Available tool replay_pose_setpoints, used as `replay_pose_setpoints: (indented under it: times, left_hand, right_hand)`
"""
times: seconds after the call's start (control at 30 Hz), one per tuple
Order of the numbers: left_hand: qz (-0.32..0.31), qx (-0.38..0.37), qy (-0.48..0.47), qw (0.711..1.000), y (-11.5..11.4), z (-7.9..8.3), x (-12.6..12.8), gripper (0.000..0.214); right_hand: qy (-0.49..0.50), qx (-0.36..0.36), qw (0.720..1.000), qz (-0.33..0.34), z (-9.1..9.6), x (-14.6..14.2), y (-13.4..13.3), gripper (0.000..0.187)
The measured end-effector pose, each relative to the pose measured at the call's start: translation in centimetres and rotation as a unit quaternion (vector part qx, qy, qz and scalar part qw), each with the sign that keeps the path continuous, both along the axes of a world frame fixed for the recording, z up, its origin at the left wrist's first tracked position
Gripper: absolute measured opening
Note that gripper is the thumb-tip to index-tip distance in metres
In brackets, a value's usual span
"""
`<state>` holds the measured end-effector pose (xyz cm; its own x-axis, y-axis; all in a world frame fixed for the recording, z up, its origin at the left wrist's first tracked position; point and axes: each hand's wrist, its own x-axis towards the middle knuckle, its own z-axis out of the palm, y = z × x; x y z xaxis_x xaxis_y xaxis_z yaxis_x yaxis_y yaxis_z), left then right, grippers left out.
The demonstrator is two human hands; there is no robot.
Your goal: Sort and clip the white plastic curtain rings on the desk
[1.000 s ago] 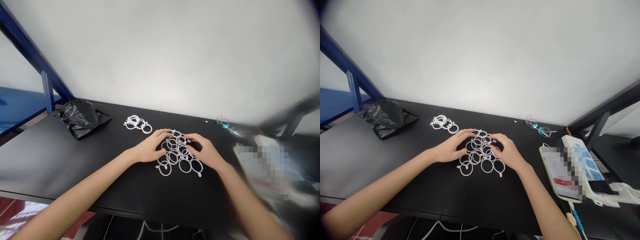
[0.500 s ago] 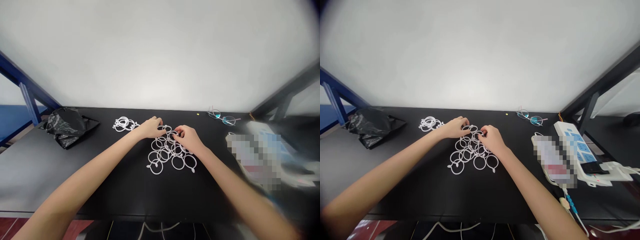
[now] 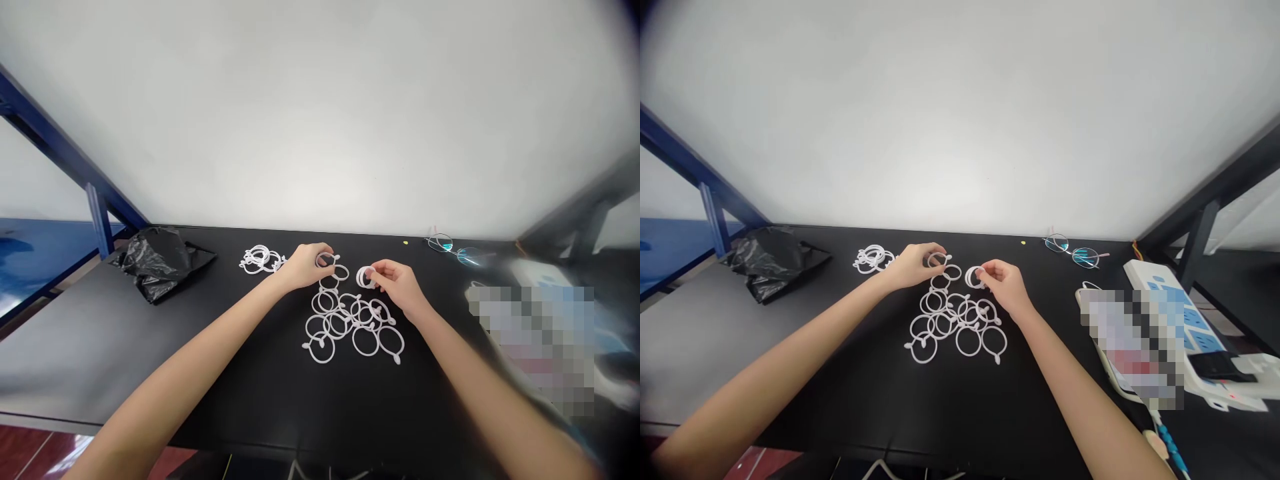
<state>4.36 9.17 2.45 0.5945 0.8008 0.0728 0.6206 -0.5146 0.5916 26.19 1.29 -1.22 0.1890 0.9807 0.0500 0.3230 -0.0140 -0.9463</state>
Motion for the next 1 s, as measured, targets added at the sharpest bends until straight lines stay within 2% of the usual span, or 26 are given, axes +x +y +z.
replay_pose_setpoints:
  times: [0.1,0.23,0.4,0.53,0.73,0.83,1.0]
  left_hand:
    - [0.013,0.036,-0.017,0.999,-0.4,0.4,-0.2,0.029]
    - [-0.07,0.049,0.063,0.994,-0.5,0.6,0.2,0.034]
    - [-0.084,0.057,0.111,0.989,0.9,-0.5,1.5,0.036]
    - [-0.103,0.05,0.125,0.986,2.3,-1.0,2.5,0.048]
    - [-0.117,0.047,0.159,0.979,3.0,0.4,3.3,0.037]
    - [-0.116,0.062,0.159,0.979,3.2,1.0,3.5,0.039]
    - [-0.12,0.063,0.173,0.976,3.4,0.8,4.4,0.039]
  right_hand:
    - [0.028,-0.002,1.0,-0.012,0.1,0.0,0.0,0.042]
    - [0.054,-0.008,0.999,-0.005,0.3,-0.3,-0.2,0.042]
    - [0.067,-0.014,0.998,0.003,0.5,-0.5,-0.4,0.042]
    - [0.07,-0.016,0.997,0.0,0.4,-0.5,-0.3,0.042]
    - [0.075,-0.013,0.997,-0.002,0.4,-0.5,-0.2,0.043]
    - [0.078,-0.012,0.997,-0.004,0.5,-0.5,-0.2,0.044]
    - [0.084,-0.013,0.996,-0.004,0.5,-0.5,-0.2,0.044]
